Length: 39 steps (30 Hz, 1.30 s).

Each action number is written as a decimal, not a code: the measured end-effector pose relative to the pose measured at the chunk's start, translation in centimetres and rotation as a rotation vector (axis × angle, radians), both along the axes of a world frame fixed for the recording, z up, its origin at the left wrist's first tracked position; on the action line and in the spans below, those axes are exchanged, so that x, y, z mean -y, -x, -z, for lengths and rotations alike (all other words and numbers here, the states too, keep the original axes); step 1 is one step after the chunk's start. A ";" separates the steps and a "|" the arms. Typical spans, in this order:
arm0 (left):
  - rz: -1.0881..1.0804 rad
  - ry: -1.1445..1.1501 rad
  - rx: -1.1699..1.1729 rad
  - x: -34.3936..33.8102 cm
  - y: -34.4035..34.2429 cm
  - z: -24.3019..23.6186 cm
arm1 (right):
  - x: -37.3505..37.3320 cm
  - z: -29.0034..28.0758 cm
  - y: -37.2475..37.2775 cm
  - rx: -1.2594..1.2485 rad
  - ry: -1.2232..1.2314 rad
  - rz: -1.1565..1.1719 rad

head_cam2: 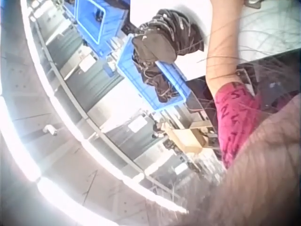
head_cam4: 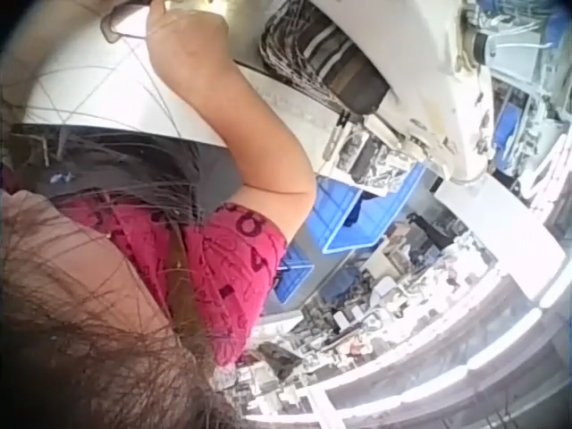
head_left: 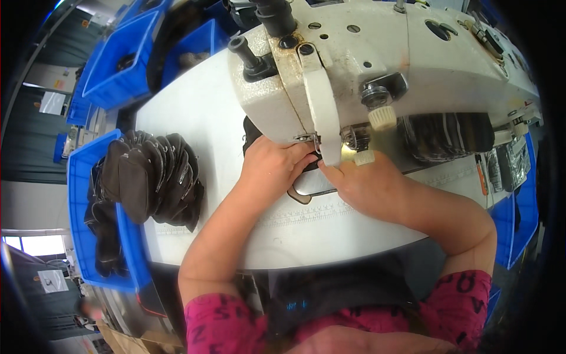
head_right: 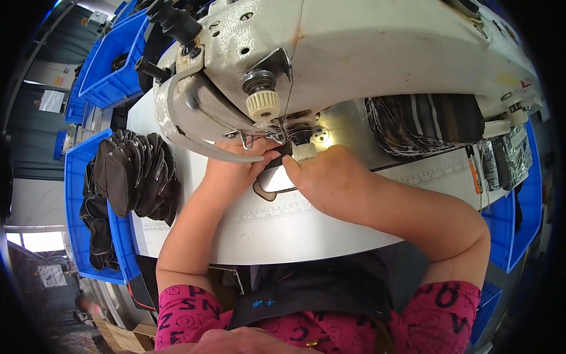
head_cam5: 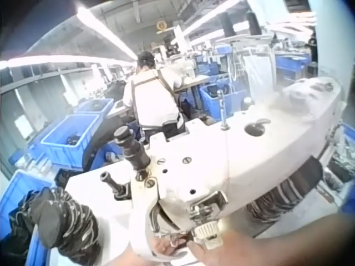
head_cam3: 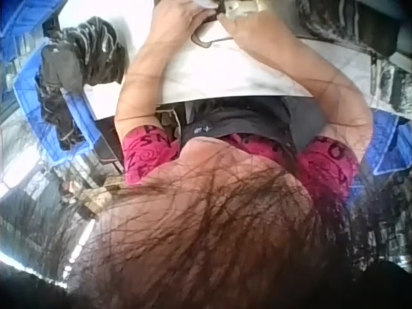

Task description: Sewing pieces of leather or fabric together using an industrial sewing machine.

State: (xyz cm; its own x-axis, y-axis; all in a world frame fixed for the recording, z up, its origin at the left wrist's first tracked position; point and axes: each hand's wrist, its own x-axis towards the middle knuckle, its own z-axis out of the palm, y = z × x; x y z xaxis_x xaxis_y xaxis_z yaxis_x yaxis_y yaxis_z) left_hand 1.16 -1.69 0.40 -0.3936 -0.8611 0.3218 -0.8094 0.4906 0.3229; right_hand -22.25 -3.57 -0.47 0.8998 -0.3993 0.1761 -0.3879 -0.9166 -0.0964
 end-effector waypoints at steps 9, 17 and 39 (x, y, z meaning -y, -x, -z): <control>-0.001 -0.160 -0.147 0.4 -1.6 0.5 | -0.4 0.0 -0.1 0.007 0.000 0.035; 0.022 -0.022 -0.009 0.8 -0.6 1.1 | -0.6 -0.8 -0.3 -0.105 -0.063 0.089; -0.148 -0.009 0.033 0.4 0.7 1.1 | 0.3 0.6 -0.4 0.074 -0.017 0.044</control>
State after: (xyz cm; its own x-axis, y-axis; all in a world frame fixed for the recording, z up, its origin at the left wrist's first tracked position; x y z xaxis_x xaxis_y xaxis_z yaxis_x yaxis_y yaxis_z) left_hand 0.50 -2.12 -0.74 -0.2724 -0.9133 0.3029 -0.8830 0.3623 0.2983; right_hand -21.81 -3.92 -1.05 0.8662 -0.4411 0.2348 -0.4186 -0.8971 -0.1413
